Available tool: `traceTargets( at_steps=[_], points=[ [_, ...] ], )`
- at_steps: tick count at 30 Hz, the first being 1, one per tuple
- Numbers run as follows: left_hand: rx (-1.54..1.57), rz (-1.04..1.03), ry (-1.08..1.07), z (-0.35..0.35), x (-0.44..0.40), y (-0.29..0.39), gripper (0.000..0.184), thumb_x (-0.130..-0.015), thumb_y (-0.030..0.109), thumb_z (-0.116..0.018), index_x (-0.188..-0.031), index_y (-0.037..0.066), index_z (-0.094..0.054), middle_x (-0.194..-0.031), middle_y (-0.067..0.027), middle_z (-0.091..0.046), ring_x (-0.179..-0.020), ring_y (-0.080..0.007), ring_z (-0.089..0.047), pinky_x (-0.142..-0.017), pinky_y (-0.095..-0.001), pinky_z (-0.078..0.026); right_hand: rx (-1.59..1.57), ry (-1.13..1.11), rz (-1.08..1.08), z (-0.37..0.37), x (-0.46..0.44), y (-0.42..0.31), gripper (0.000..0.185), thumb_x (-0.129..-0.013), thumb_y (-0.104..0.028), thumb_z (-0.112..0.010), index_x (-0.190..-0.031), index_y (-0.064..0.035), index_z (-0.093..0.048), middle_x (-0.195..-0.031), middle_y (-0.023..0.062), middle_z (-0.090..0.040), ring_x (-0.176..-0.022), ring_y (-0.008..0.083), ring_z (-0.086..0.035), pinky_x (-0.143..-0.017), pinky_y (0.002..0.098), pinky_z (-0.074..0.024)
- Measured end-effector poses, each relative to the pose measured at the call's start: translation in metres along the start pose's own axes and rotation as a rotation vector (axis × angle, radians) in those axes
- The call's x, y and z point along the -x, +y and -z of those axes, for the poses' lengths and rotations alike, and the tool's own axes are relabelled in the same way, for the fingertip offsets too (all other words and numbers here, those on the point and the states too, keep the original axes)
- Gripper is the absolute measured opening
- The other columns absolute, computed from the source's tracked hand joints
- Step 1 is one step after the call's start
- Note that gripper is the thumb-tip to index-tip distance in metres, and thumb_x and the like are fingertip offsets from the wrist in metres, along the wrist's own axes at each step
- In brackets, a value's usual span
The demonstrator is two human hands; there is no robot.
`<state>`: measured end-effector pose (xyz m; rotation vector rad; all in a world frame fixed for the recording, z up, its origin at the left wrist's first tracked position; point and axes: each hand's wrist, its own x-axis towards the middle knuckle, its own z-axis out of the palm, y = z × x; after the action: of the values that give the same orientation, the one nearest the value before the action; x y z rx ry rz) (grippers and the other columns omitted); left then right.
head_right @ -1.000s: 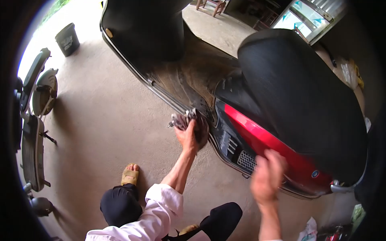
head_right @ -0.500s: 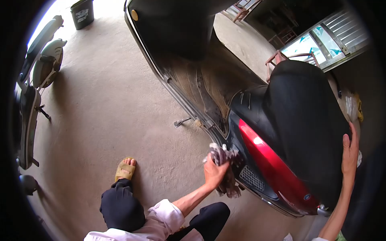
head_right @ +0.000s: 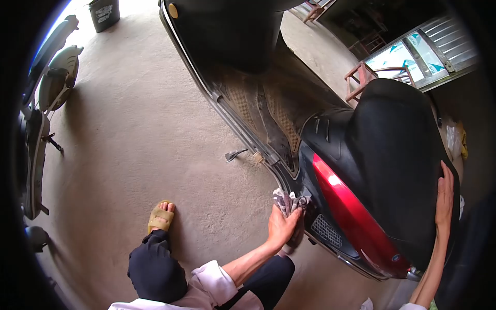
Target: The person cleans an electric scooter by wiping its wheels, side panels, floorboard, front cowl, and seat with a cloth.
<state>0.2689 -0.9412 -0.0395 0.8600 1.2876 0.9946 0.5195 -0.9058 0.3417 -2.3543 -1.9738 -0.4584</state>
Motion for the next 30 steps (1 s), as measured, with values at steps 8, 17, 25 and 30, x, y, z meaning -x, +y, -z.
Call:
traceTargets(
  at_steps=[8,17,25,30],
  points=[
    [0.153,0.061,0.211,0.014,-0.107,0.037,0.055,-0.086,0.033,-0.069,-0.114,-0.01,-0.05,-0.109,-0.0318,-0.063,-0.101,-0.0451,-0.063,-0.091,-0.0456,-0.047,-0.022,0.003,-0.037,0.003,0.0,-0.015,0.053,-0.105,-0.04,-0.034,-0.144,-0.0055,-0.044,-0.148,0.0128,-0.042,-0.141,0.0261,-0.035,-0.116,0.0345,-0.0232],
    [0.072,0.128,-0.046,0.004,0.003,-0.001,0.065,-0.084,0.034,-0.073,-0.131,-0.005,-0.05,-0.121,-0.0255,-0.063,-0.116,-0.0354,-0.06,-0.099,-0.04,-0.045,-0.081,0.036,-0.004,-0.003,0.003,-0.005,0.053,-0.104,-0.04,-0.036,-0.144,-0.0068,-0.044,-0.147,0.0133,-0.043,-0.141,0.0271,-0.036,-0.116,0.0352,-0.0243],
    [1.085,0.093,0.296,0.022,-0.101,-0.037,0.054,-0.082,0.014,-0.077,-0.128,0.003,-0.05,-0.117,-0.0072,-0.061,-0.103,-0.0165,-0.06,-0.092,-0.0318,-0.048,-0.057,0.013,-0.051,-0.003,0.003,-0.008,0.059,-0.103,-0.047,-0.034,-0.145,-0.0068,-0.043,-0.149,0.0134,-0.041,-0.142,0.0272,-0.034,-0.117,0.0367,-0.0226],
    [1.065,0.193,0.248,0.019,-0.136,-0.024,0.042,-0.083,0.015,-0.076,-0.118,0.003,-0.056,-0.103,-0.0046,-0.065,-0.088,-0.0158,-0.065,-0.078,-0.0299,-0.053,-0.02,0.02,-0.049,-0.002,0.001,-0.002,0.056,-0.104,-0.044,-0.033,-0.145,-0.007,-0.042,-0.149,0.0132,-0.04,-0.142,0.0261,-0.033,-0.117,0.0364,-0.0223]
  ],
)
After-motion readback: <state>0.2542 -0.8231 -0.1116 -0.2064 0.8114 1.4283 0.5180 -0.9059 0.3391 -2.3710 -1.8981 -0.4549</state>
